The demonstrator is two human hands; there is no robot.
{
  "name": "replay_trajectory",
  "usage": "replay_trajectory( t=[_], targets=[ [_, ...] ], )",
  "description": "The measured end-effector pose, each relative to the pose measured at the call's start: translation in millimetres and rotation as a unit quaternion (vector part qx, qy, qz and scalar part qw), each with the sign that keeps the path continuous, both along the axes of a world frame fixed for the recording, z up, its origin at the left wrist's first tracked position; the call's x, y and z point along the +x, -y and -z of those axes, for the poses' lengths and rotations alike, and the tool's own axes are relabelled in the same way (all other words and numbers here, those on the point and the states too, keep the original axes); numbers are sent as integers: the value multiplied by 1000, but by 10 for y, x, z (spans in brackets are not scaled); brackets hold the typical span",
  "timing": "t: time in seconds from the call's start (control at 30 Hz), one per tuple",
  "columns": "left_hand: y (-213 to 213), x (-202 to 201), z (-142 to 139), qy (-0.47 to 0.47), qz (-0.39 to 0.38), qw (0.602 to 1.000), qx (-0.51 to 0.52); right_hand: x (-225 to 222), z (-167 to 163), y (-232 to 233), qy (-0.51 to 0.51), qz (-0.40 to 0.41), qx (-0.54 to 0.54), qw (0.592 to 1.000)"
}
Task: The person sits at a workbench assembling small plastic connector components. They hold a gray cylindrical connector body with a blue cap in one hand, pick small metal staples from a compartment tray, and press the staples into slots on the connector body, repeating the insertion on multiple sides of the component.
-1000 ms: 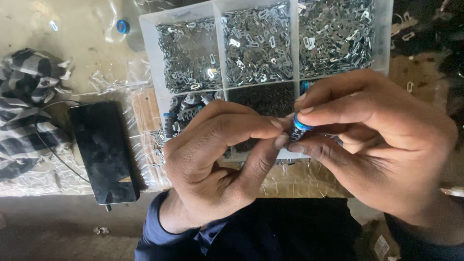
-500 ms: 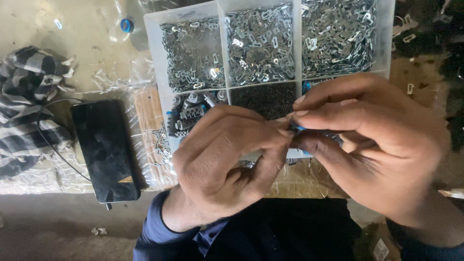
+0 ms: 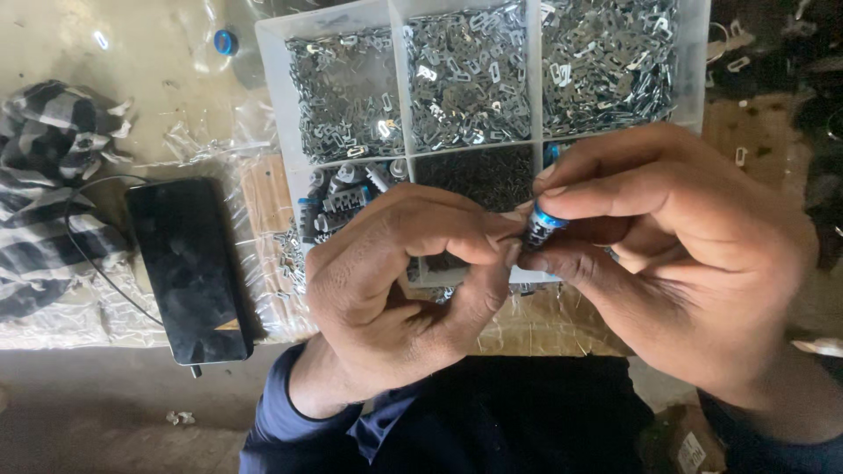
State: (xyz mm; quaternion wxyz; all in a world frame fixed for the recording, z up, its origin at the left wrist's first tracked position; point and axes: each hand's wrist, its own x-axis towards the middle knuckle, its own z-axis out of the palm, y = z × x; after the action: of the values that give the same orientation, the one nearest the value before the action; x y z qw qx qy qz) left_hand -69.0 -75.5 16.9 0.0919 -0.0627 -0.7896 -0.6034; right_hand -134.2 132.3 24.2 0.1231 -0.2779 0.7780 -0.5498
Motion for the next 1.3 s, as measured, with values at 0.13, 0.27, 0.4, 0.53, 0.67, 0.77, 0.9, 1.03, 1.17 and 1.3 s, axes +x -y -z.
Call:
replay_trajectory(
  t=[0.13, 0.27, 0.4, 0.53, 0.67, 0.77, 0.9, 1.03, 1.17, 1.3],
  targets=[
    [-9, -30, -2, 3, 2, 1000, -1, -11, 25, 14, -28, 0, -9, 1000],
    [-31, -139, -76, -7, -26, 998, -48, -35, -5, 61, -32, 5, -9, 999],
    [-95, -245, -150, -84, -16, 940, -331, 15, -104, 62, 10, 81, 12, 997],
    [-118, -258, -142, -51, -18, 948, -315, 30, -68, 59, 31, 66, -13, 997],
    [-46, -150, -111, 20, -8, 994, -111, -9, -15, 21, -5, 43, -6, 999],
    [-22, -62, -96, 29, -18, 999, 13, -18, -2, 24, -9, 28, -14, 999],
    [-46, -71, -69, 23, -34, 999, -5, 18, -36, 43, 36, 41, 1, 998],
    [-103, -189, -38, -53, -26, 954, -293, 29, -63, 41, 18, 54, 0, 998],
    [-118, -240, -51, -12, 30, 920, -391, 12, -67, 31, 7, 52, 17, 998],
    [-75, -186, -87, -40, -11, 967, -252, 8, -59, 47, 9, 54, -3, 998]
  ],
)
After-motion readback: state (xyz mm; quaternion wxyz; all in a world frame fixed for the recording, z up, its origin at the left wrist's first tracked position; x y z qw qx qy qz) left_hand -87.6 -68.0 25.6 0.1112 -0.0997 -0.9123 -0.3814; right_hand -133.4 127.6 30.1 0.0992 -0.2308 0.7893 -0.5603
